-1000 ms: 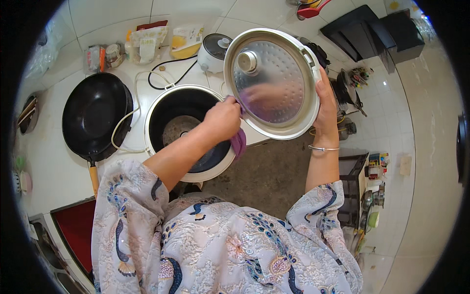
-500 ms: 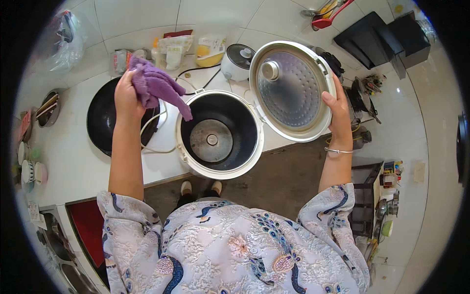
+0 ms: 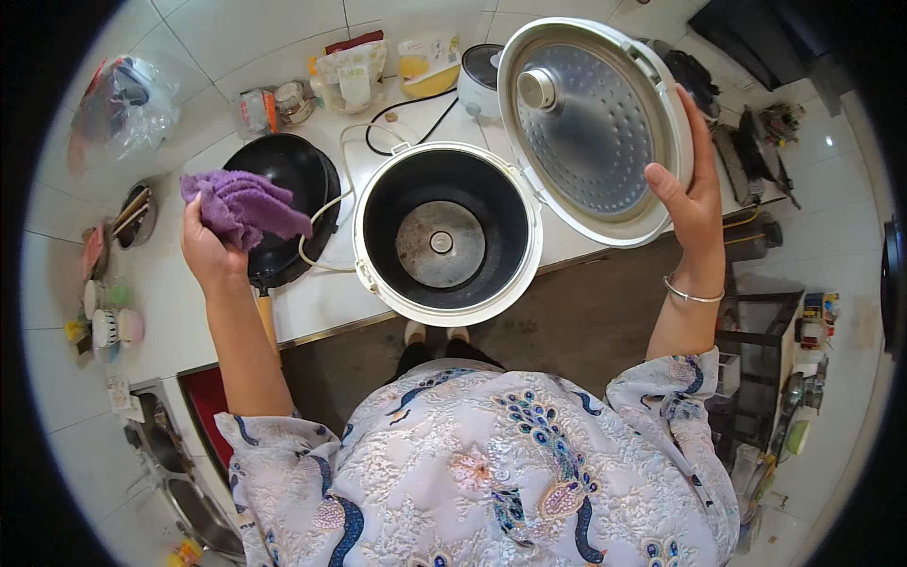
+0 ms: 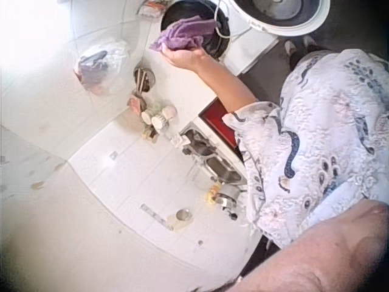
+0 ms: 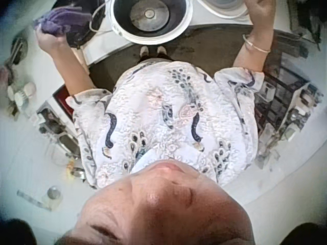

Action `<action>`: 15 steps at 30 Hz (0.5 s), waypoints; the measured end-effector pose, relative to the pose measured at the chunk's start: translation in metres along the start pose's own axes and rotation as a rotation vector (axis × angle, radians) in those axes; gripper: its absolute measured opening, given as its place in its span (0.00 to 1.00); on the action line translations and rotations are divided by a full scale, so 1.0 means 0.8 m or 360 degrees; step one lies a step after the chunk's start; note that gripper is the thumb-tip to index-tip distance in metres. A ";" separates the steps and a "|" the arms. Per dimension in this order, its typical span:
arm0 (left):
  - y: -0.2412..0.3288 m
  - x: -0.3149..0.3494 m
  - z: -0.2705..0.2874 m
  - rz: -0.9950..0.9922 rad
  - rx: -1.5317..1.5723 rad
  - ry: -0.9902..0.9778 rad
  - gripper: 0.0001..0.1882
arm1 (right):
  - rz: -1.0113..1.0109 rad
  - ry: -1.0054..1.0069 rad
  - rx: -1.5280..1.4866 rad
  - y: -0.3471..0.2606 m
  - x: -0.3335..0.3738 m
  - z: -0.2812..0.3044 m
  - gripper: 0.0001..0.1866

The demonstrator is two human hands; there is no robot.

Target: The person wipes the lid and interior of a rice cooker with a purple cloth, then wipes the exterior of the rice cooker. The person places the lid back on the rice cooker and continues wiping the exterior.

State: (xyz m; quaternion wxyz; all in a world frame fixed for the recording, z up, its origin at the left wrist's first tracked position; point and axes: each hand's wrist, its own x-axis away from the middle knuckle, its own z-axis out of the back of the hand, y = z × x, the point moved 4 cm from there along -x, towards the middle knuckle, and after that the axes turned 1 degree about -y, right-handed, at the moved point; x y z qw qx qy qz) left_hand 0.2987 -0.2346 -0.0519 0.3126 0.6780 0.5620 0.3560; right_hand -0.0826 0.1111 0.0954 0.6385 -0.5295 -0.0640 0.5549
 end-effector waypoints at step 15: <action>-0.037 0.135 -0.134 0.0159 0.0203 -0.0558 0.18 | 0.0017 0.0397 -0.0084 0.034 0.031 0.033 0.41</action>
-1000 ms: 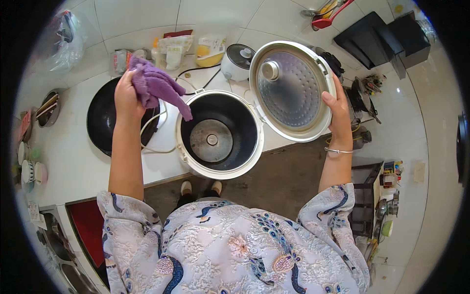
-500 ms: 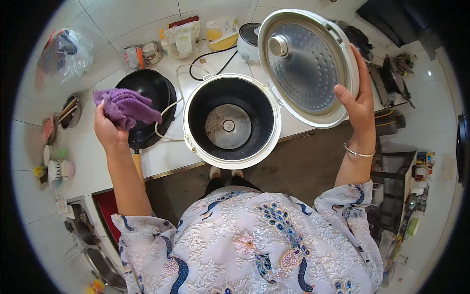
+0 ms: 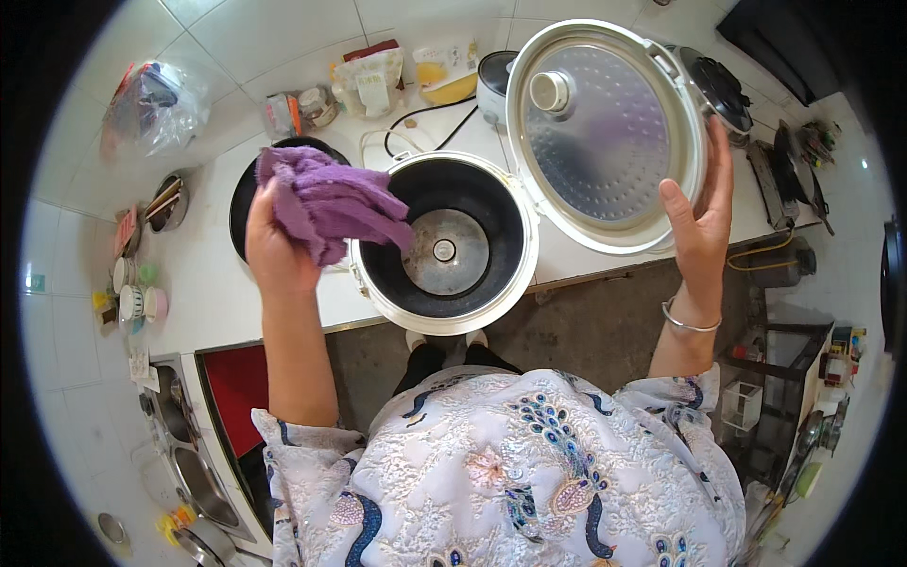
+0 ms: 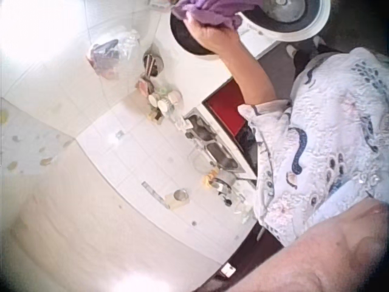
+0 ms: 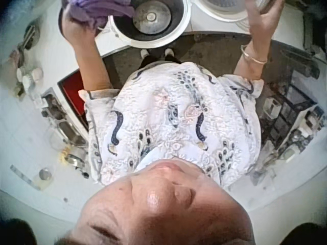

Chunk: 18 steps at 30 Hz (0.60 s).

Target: The person wipes the lid and interior of a rice cooker with a purple cloth, then wipes the exterior of the rice cooker. The person places the lid back on the rice cooker and continues wiping the exterior.

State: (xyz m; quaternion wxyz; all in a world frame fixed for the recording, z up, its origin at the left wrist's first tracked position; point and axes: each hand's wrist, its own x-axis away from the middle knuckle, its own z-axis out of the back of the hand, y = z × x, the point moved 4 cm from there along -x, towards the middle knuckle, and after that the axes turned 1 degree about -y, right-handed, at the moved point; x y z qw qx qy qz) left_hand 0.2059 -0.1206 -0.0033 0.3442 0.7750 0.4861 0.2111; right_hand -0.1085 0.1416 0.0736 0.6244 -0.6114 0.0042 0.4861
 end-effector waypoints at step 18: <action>-0.084 -0.028 0.025 0.0641 0.0277 -0.0097 0.10 | 0.0072 -0.0003 0.0054 -0.016 0.092 -0.101 0.23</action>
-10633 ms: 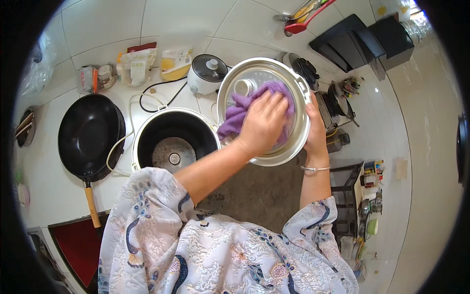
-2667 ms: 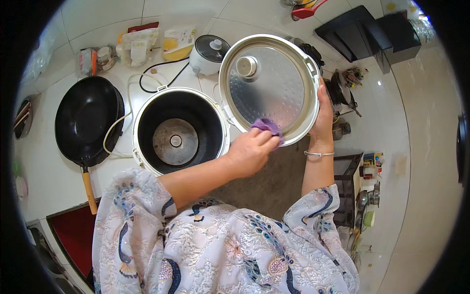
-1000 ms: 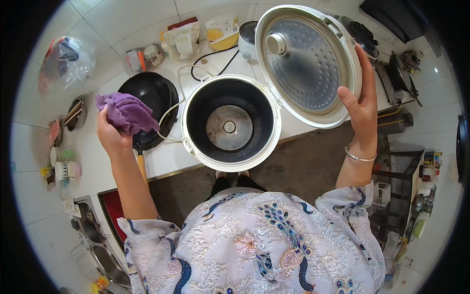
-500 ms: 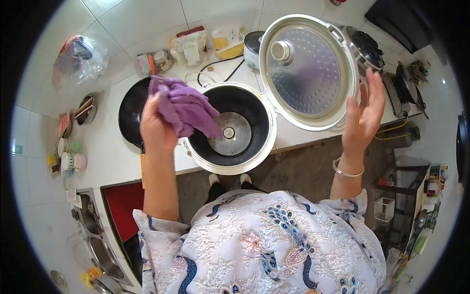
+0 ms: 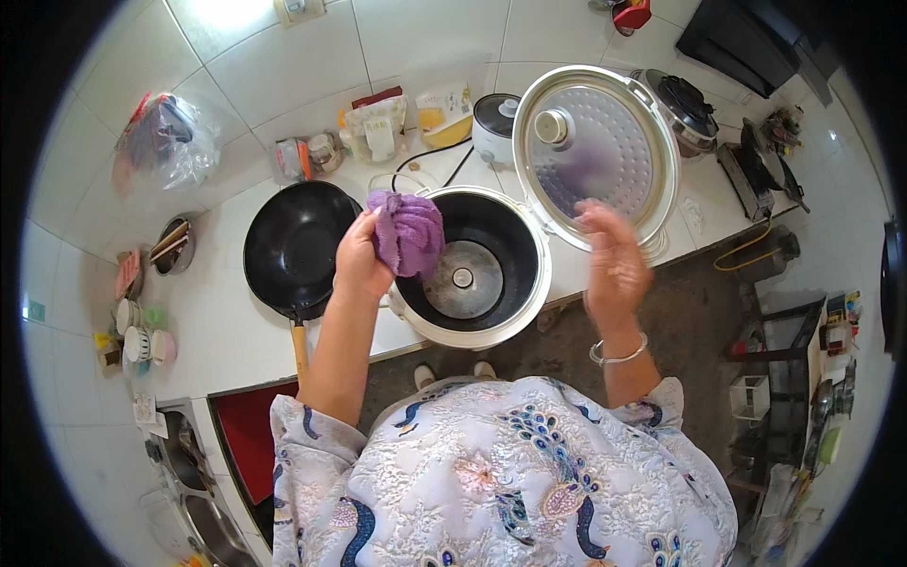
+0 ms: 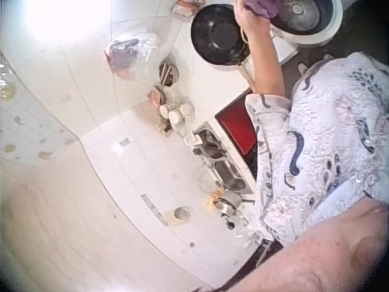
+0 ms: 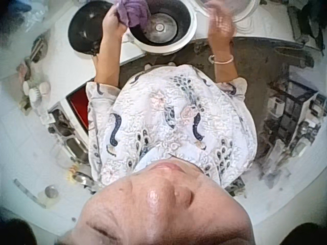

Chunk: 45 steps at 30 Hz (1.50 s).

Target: The person wipes the lid and interior of a rice cooker with a purple cloth, then wipes the exterior of the rice cooker. The person places the lid back on the rice cooker and continues wiping the exterior.

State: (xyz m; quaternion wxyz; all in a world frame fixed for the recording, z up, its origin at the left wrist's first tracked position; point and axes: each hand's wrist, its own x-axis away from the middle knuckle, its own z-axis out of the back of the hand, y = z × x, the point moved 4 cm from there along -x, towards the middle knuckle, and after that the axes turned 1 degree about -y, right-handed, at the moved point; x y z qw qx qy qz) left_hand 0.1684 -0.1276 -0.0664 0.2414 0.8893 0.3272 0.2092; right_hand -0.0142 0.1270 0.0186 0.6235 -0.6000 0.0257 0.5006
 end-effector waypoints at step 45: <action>-0.109 -0.019 -0.015 0.0489 -0.0682 -0.0013 0.21 | -0.0617 -0.0752 -0.0094 0.065 0.025 -0.098 0.12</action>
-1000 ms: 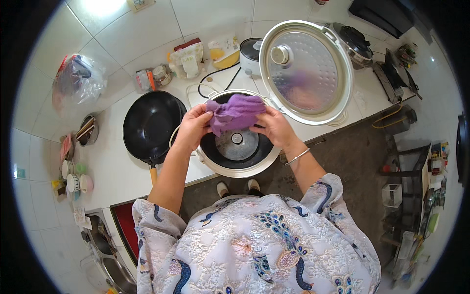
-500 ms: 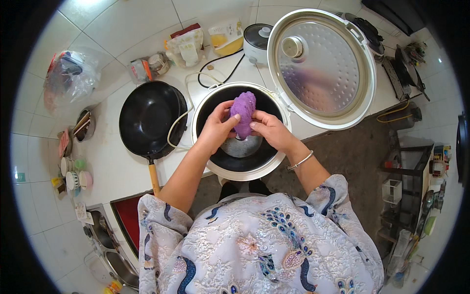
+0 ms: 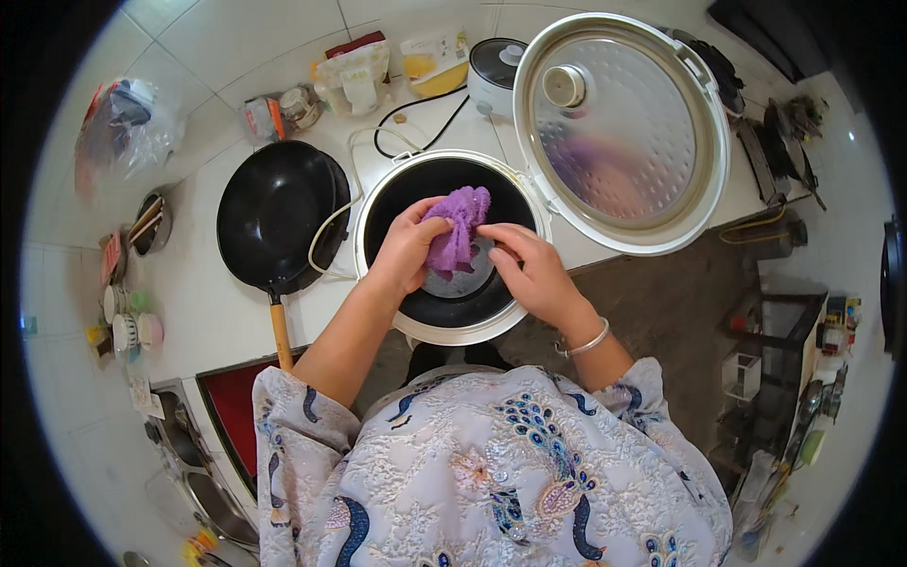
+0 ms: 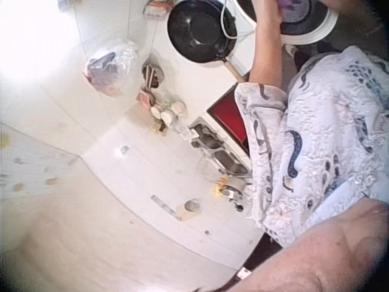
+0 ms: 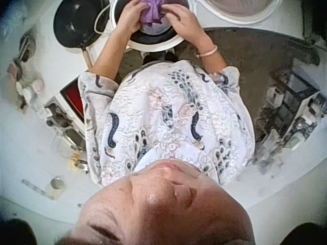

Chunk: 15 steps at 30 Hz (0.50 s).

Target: The person wipes the lid and interior of a rice cooker with a purple cloth, then wipes the exterior of the rice cooker. The person places the lid back on the rice cooker and continues wiping the exterior.

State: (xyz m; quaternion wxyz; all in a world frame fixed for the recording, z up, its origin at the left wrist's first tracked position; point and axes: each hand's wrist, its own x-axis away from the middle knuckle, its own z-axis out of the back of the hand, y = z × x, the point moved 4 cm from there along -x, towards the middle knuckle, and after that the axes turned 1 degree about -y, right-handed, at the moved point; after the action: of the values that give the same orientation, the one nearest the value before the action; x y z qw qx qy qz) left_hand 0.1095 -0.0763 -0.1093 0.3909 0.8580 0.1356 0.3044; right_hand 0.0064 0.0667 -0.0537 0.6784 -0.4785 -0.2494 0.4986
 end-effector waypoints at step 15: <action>-0.019 -0.079 -0.004 -0.0422 -0.1520 0.0567 0.22 | 0.0499 0.1200 0.0925 -0.131 -0.009 0.205 0.29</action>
State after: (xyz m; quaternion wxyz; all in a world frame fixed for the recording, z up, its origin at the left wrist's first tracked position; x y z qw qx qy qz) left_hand 0.0582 -0.0945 -0.1453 0.7445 0.4946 0.1535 0.4213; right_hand -0.0842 0.1215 0.1100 0.7434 -0.4484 0.2374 0.4358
